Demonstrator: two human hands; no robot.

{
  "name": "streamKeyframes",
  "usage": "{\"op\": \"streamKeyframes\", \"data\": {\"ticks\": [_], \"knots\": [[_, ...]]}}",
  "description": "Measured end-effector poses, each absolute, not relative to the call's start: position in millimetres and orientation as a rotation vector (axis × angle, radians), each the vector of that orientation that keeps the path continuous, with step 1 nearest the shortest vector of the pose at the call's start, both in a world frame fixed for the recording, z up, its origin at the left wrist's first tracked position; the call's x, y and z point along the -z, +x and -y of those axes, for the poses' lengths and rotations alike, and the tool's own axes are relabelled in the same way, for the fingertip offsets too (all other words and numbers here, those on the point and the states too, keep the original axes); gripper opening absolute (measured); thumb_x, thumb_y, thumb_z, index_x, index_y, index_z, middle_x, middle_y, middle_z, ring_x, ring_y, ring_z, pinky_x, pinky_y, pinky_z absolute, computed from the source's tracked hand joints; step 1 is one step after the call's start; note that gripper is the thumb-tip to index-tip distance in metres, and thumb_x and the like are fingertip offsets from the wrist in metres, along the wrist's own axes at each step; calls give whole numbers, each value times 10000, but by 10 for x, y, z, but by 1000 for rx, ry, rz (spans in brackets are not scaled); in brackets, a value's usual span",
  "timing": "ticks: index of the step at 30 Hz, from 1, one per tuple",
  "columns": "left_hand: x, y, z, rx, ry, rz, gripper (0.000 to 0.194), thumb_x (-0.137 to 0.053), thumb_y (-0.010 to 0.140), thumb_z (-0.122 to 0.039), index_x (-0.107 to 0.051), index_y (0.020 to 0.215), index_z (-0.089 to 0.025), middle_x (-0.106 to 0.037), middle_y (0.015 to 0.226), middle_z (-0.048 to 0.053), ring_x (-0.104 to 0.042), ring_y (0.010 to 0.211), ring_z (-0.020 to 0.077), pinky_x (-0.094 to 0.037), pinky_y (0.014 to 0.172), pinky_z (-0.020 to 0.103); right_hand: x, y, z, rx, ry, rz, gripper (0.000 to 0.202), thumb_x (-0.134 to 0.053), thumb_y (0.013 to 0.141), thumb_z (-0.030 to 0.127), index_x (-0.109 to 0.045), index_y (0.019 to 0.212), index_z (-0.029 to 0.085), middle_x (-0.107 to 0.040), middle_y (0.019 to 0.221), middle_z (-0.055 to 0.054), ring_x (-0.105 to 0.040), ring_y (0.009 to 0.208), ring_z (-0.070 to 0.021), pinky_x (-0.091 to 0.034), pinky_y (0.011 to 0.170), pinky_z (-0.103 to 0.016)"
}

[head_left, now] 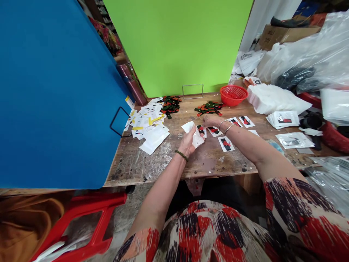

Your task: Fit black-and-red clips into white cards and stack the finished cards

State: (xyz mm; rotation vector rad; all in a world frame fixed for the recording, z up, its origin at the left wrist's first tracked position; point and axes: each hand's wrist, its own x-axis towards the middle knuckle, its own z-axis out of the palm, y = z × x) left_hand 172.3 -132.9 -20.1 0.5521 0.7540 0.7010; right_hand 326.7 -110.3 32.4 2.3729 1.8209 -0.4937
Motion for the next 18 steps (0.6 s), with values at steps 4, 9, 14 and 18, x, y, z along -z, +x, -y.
{"op": "streamKeyframes", "data": {"ticks": [4,9,14,18], "knots": [[223,1717,1326,-706,570,-744,238,-712,836,-355,-621,940,-161,-667,762,20,-649,583,139,-591,717,360,-345,3230,1069,505,2358,-1854,134,-697,673,100,-720,802,130,-673,701,-79,-617,735,-207,-445,648,-263],[234,1716,1328,-699,578,-761,284,-760,791,-371,-623,933,-166,-642,717,9,-652,597,147,-585,689,337,-374,3169,1039,590,2369,-1871,107,-687,746,214,-711,822,143,-656,668,-54,-593,670,-175,-433,595,-245],[232,1737,1326,-704,585,-779,258,-733,818,-348,-635,969,-163,-660,760,18,-659,603,149,-588,703,349,-407,3105,1045,807,2401,-1874,195,-655,807,340,-708,781,154,-649,653,-33,-579,604,-140,-427,542,-218],[223,1749,1338,-697,581,-788,187,-697,849,-313,-643,933,-155,-670,754,24,-655,600,148,-585,716,349,-403,3060,1040,901,2485,-1860,47,-720,694,144,-680,670,151,-582,547,6,-535,568,-123,-409,521,-212]]}}
